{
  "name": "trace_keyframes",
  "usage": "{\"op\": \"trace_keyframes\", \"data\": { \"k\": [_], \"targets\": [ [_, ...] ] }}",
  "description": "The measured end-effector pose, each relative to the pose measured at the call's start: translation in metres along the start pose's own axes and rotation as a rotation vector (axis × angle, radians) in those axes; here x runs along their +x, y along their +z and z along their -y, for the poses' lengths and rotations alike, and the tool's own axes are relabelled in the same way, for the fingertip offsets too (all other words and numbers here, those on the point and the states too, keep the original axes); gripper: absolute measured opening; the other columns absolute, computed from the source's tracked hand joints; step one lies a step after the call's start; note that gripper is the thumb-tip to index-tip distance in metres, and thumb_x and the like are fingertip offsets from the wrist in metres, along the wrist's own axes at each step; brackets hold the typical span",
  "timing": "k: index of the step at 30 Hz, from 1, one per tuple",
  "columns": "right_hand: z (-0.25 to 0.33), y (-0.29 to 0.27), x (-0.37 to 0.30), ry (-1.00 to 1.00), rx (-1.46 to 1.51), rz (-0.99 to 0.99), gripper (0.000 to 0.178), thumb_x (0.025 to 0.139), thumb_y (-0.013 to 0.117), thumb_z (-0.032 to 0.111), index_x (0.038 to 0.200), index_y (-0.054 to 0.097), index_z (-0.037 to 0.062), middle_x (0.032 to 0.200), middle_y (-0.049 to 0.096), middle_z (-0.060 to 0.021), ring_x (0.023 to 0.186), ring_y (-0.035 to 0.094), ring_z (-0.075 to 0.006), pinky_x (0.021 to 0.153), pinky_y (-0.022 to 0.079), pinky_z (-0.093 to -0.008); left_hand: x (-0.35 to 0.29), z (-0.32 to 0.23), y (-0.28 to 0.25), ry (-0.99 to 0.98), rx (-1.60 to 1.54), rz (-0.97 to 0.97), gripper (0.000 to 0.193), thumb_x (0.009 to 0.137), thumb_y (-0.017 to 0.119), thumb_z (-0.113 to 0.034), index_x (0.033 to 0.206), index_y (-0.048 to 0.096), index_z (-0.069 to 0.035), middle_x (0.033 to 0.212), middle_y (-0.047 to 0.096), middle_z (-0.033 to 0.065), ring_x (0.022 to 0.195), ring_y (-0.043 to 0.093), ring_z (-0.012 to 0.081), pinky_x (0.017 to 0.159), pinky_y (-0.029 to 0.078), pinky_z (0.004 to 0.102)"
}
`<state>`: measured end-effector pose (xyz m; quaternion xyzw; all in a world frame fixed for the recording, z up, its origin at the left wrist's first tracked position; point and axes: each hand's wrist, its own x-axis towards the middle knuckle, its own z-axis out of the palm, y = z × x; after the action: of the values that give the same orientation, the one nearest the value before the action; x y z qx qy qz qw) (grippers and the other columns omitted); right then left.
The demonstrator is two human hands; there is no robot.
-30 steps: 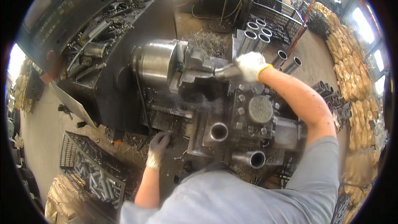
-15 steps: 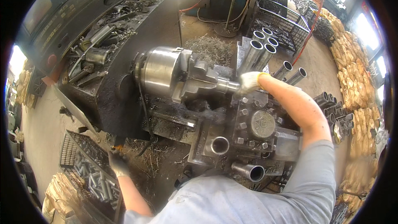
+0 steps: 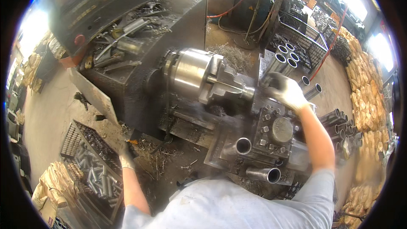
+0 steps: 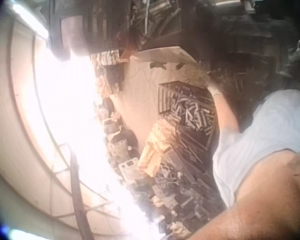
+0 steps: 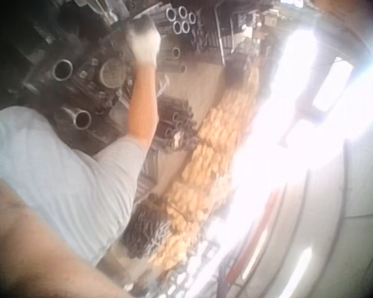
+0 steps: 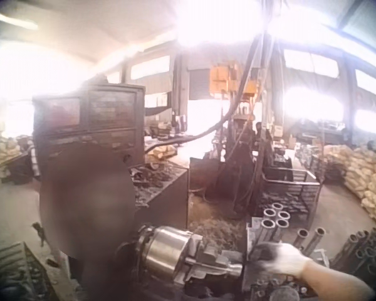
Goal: The person repeatedly picks up cylindrical metal parts from a basket, inserts them into a lathe chuck, and removes them after a brief operation. The person then places the processed parts into a collection area. The cycle repeats continuously.
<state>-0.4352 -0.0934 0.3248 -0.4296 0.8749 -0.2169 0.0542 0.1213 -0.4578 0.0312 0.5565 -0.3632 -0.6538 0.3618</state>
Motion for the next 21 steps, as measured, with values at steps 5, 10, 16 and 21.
{"op": "trace_keyframes", "data": {
  "k": [5, 10, 16, 21],
  "targets": [
    [0.018, -0.024, -0.167, 0.325, 0.376, -0.570, 0.038, 0.097, 0.078, 0.016, 0.129, 0.072, -0.0061, 0.106, 0.078, -0.0098, 0.098, 0.071, -0.0145, 0.091, 0.057, -0.0313, -0.086, -0.122, 0.064, 1.515, 0.737, -0.444, 0.045, 0.097, 0.073, -0.004, 0.140, 0.063, 0.006, 0.127, 0.073, 0.0246, 0.109, 0.074, 0.0376, 0.096, 0.060, 0.0443],
    [0.007, 0.031, -0.272, 0.439, 0.727, -0.712, 0.036, 0.097, 0.077, 0.014, 0.126, 0.073, -0.0069, 0.107, 0.075, -0.0107, 0.092, 0.070, -0.0178, 0.083, 0.058, -0.0303, -0.076, -0.314, 0.186, 1.474, 0.992, -0.231, 0.051, 0.106, 0.062, -0.014, 0.154, 0.053, -0.001, 0.122, 0.075, 0.0272, 0.104, 0.077, 0.0367, 0.087, 0.063, 0.0485],
    [0.024, 0.054, -0.336, 0.595, 0.465, -0.624, 0.035, 0.092, 0.072, 0.006, 0.124, 0.074, -0.0091, 0.112, 0.079, -0.0151, 0.105, 0.072, -0.0196, 0.097, 0.055, -0.0323, 0.004, -0.412, 0.251, 1.105, 1.541, -0.271, 0.081, 0.104, 0.057, -0.034, 0.175, 0.019, -0.023, 0.131, 0.074, 0.0259, 0.116, 0.075, 0.0406, 0.103, 0.056, 0.0519],
    [0.026, 0.063, -0.364, 0.525, 0.480, -0.552, 0.032, 0.092, 0.071, 0.002, 0.123, 0.075, -0.0056, 0.107, 0.081, -0.0110, 0.096, 0.073, -0.0157, 0.089, 0.058, -0.0306, -0.103, -0.311, 0.224, 1.599, 0.894, -0.211, 0.046, 0.104, 0.066, -0.027, 0.147, 0.060, -0.013, 0.123, 0.075, 0.0245, 0.109, 0.076, 0.0399, 0.089, 0.061, 0.0502]
  ]
}}
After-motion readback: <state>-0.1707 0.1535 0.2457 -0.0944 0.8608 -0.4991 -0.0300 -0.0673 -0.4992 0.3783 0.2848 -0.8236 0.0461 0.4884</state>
